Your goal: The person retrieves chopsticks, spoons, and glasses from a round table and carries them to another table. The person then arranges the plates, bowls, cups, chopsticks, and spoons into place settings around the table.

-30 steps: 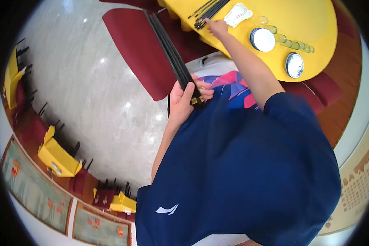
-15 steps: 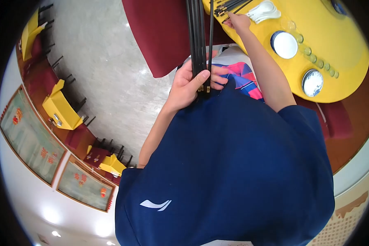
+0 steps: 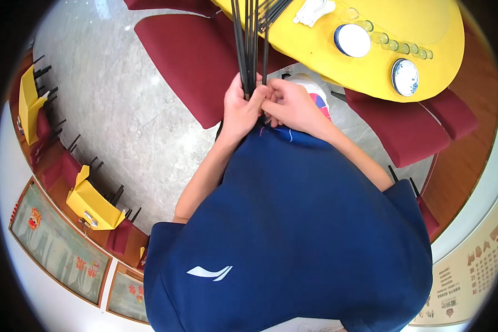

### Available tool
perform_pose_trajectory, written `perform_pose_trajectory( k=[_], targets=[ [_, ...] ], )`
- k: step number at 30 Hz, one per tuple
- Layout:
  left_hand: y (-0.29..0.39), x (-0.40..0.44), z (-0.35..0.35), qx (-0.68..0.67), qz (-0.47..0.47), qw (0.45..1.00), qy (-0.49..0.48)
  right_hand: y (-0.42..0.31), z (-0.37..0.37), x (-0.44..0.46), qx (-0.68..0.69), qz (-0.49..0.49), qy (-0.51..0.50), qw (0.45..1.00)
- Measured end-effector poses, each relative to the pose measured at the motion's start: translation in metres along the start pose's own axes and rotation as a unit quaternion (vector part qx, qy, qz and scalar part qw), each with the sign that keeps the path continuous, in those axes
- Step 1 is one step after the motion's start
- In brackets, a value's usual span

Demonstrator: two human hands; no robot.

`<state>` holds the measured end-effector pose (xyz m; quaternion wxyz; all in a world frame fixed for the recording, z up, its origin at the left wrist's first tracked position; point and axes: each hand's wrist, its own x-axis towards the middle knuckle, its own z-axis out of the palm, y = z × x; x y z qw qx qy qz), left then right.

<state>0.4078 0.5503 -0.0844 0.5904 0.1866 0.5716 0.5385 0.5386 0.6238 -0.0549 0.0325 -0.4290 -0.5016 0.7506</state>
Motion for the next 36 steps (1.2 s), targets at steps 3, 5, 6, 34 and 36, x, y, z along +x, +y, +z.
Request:
perform_pose_trajectory(
  k=[3, 5, 6, 34, 36],
  targets=[
    [0.004, 0.002, -0.013, 0.187, 0.043, 0.981, 0.034, 0.002, 0.003, 0.007, -0.099, -0.055, -0.052, 0.992],
    [0.005, -0.004, -0.016, 0.118, -0.031, 0.992, 0.04, 0.004, -0.004, 0.02, -0.104, -0.026, -0.099, 0.989],
    [-0.008, -0.004, -0.021, 0.07, -0.027, 0.997, 0.014, 0.004, -0.008, 0.028, -0.142, -0.054, -0.116, 0.981],
    [0.013, -0.054, -0.041, -0.248, 0.107, 0.952, 0.145, 0.12, -0.126, 0.291, -0.167, 0.054, 0.24, 0.955],
    [0.019, -0.052, -0.048, -0.253, 0.12, 0.954, 0.105, 0.131, -0.138, 0.306, -0.217, 0.083, 0.226, 0.946]
  ],
)
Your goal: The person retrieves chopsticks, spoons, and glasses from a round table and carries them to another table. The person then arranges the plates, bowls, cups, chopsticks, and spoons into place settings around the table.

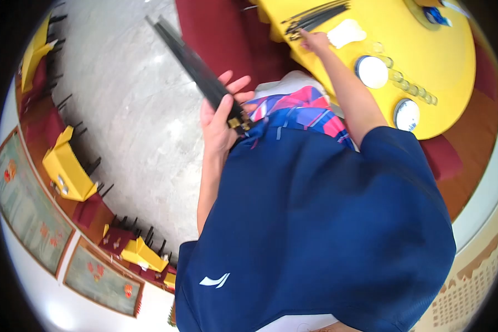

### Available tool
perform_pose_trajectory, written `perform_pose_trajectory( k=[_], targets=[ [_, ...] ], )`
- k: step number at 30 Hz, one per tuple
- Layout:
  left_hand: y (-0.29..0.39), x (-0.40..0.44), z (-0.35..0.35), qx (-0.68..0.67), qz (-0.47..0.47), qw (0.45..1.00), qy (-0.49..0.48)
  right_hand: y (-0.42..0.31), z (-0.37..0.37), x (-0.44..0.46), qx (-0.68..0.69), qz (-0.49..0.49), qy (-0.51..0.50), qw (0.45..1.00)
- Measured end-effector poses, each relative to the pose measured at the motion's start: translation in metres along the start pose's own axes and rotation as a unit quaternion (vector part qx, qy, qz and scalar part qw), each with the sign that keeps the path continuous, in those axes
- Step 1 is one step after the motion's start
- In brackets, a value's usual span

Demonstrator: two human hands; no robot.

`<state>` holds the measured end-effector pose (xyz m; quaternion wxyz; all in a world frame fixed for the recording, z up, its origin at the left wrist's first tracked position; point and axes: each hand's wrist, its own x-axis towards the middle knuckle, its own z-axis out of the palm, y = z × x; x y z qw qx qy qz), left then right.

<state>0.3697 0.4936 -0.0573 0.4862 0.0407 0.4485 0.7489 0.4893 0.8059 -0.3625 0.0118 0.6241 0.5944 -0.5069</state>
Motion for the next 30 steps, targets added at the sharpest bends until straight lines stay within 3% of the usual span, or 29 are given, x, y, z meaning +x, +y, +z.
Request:
perform_pose_trajectory(
  k=[5, 8, 13, 18, 22, 28, 30],
  targets=[
    [0.042, -0.012, 0.053, -0.092, 0.005, 0.992, -0.081, -0.01, 0.001, 0.0, 0.252, 0.083, -0.049, 0.963],
    [0.06, -0.025, 0.086, -0.131, 0.004, 0.985, -0.111, -0.011, 0.0, -0.005, 0.256, 0.09, -0.049, 0.961],
    [0.08, -0.045, 0.115, -0.089, -0.073, 0.984, -0.136, -0.011, -0.009, -0.014, 0.271, 0.084, -0.064, 0.957],
    [0.08, -0.052, 0.12, -0.063, -0.043, 0.989, -0.127, -0.016, -0.003, -0.004, 0.275, 0.097, -0.04, 0.956],
    [0.08, -0.056, 0.117, -0.065, -0.028, 0.984, -0.162, -0.029, -0.005, -0.013, 0.243, 0.118, -0.033, 0.962],
    [0.082, -0.066, 0.115, -0.044, -0.013, 0.988, -0.15, -0.056, -0.012, -0.044, 0.011, 0.103, 0.007, 0.995],
    [0.085, -0.068, 0.116, -0.038, -0.019, 0.99, -0.137, -0.047, -0.006, -0.036, -0.054, 0.053, 0.015, 0.997]
  ],
)
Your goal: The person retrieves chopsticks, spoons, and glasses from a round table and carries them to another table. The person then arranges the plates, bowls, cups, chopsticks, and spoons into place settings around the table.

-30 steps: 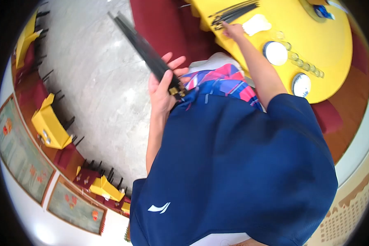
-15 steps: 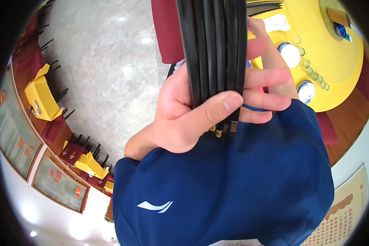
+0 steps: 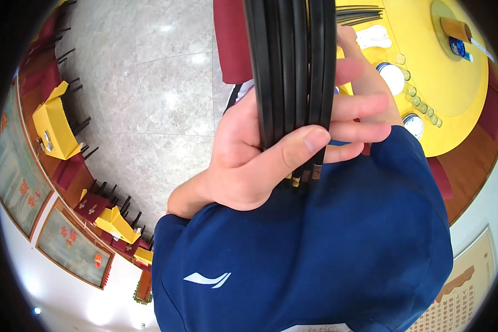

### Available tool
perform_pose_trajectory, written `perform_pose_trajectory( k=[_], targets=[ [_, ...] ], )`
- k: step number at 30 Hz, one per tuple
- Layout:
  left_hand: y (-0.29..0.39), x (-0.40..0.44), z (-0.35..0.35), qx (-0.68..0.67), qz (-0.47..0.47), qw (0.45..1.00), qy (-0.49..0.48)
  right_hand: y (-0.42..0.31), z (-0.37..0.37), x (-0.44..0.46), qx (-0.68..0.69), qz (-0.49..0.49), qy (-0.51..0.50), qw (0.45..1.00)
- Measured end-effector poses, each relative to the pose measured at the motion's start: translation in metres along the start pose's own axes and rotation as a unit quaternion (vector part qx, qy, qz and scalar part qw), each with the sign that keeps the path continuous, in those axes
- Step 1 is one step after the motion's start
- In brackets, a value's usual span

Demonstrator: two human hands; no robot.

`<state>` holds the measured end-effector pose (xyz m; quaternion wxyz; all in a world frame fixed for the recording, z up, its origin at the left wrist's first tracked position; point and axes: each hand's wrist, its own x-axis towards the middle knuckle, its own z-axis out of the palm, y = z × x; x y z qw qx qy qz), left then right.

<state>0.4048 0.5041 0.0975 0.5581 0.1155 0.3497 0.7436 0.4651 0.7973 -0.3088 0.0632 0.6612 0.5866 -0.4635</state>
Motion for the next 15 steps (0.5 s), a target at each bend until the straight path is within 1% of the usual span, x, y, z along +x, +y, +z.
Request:
perform_pose_trajectory(
  k=[1, 3, 7, 9, 10, 12, 13, 14, 15],
  targets=[
    [0.0, -0.001, 0.0, 0.0, -0.003, 1.0, 0.004, 0.003, 0.001, 0.005, -0.001, 0.0, -0.001, 1.0],
    [0.001, -0.003, -0.001, 0.006, -0.001, 1.0, 0.006, 0.0, -0.002, 0.003, -0.091, -0.031, 0.007, 0.995],
    [-0.003, -0.005, -0.002, 0.006, 0.008, 1.0, 0.005, 0.006, 0.0, 0.006, -0.102, -0.022, -0.013, 0.994],
    [-0.004, -0.006, -0.002, 0.004, 0.01, 1.0, 0.012, 0.013, 0.002, 0.009, -0.121, -0.109, 0.004, 0.987],
    [-0.005, -0.006, -0.002, 0.003, 0.011, 1.0, 0.018, 0.014, 0.003, 0.013, -0.12, -0.109, 0.005, 0.987],
    [-0.006, -0.008, -0.005, 0.005, 0.002, 1.0, 0.022, 0.005, 0.001, 0.008, -0.17, -0.041, 0.001, 0.985],
    [-0.006, -0.008, -0.007, 0.005, -0.008, 1.0, 0.024, 0.004, 0.003, 0.007, -0.183, -0.071, 0.02, 0.98],
    [-0.014, -0.007, -0.015, 0.023, 0.022, 0.999, 0.019, 0.012, 0.004, 0.016, -0.195, -0.099, 0.047, 0.975],
    [-0.022, -0.005, -0.031, 0.003, 0.044, 0.999, -0.022, 0.024, 0.019, 0.045, -0.161, -0.053, 0.116, 0.979]
  ],
)
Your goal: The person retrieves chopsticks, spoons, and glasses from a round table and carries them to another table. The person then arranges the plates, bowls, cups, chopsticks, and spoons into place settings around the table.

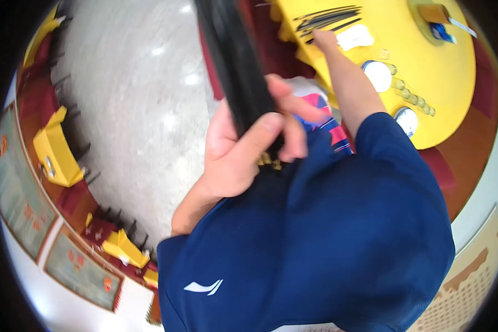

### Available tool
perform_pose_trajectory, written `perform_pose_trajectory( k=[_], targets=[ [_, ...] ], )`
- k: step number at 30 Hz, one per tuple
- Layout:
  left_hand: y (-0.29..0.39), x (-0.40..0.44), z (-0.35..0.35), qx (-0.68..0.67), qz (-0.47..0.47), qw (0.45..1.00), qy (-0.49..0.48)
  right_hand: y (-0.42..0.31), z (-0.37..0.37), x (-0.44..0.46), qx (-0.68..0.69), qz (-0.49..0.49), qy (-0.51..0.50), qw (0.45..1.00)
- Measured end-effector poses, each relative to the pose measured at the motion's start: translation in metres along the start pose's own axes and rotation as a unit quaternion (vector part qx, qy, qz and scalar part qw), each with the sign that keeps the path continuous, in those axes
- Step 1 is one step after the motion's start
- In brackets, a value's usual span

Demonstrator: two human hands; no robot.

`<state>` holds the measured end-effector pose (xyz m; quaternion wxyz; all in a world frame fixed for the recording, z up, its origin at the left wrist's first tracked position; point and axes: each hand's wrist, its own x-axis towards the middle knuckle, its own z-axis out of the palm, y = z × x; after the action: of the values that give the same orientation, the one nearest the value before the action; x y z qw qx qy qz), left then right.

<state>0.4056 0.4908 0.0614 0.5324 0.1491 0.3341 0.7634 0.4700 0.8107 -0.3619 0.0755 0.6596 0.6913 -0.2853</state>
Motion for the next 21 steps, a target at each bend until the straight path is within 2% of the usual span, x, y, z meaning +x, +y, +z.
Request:
perform_pose_trajectory(
  k=[1, 2, 3, 4, 6, 8, 9, 12, 13, 17, 21],
  targets=[
    [-0.004, 0.002, 0.002, -0.017, -0.027, 0.997, 0.071, 0.003, -0.012, -0.005, 0.047, -0.001, -0.085, 0.995],
    [-0.009, 0.003, -0.006, -0.067, -0.047, 0.994, 0.071, 0.014, 0.007, 0.011, 0.165, 0.04, -0.082, 0.982],
    [-0.016, 0.005, -0.01, -0.077, -0.057, 0.988, 0.121, 0.026, 0.026, 0.026, 0.28, 0.08, -0.07, 0.954],
    [-0.023, 0.005, -0.019, -0.07, -0.056, 0.988, 0.127, 0.015, -0.001, 0.005, 0.266, 0.111, -0.107, 0.952],
    [-0.027, 0.002, -0.036, -0.043, -0.066, 0.99, 0.118, 0.011, -0.011, -0.002, 0.252, 0.086, -0.125, 0.956],
    [-0.029, 0.001, -0.045, -0.009, -0.083, 0.99, 0.115, 0.005, -0.025, -0.012, 0.199, 0.077, -0.121, 0.969],
    [-0.028, 0.001, -0.044, -0.007, -0.095, 0.989, 0.114, 0.002, -0.016, -0.005, 0.24, 0.098, -0.08, 0.962],
    [-0.032, 0.006, -0.044, 0.016, -0.106, 0.987, 0.12, 0.009, -0.013, -0.009, 0.236, 0.096, -0.069, 0.964],
    [-0.036, 0.009, -0.045, 0.033, -0.102, 0.986, 0.126, 0.015, -0.015, -0.013, 0.105, 0.039, -0.071, 0.991],
    [-0.069, 0.04, -0.057, 0.095, -0.122, 0.978, 0.143, 0.029, -0.014, -0.034, 0.227, 0.078, -0.132, 0.962],
    [-0.105, 0.075, -0.074, 0.104, -0.173, 0.971, 0.129, 0.043, -0.029, -0.045, 0.212, 0.058, -0.12, 0.968]
  ],
)
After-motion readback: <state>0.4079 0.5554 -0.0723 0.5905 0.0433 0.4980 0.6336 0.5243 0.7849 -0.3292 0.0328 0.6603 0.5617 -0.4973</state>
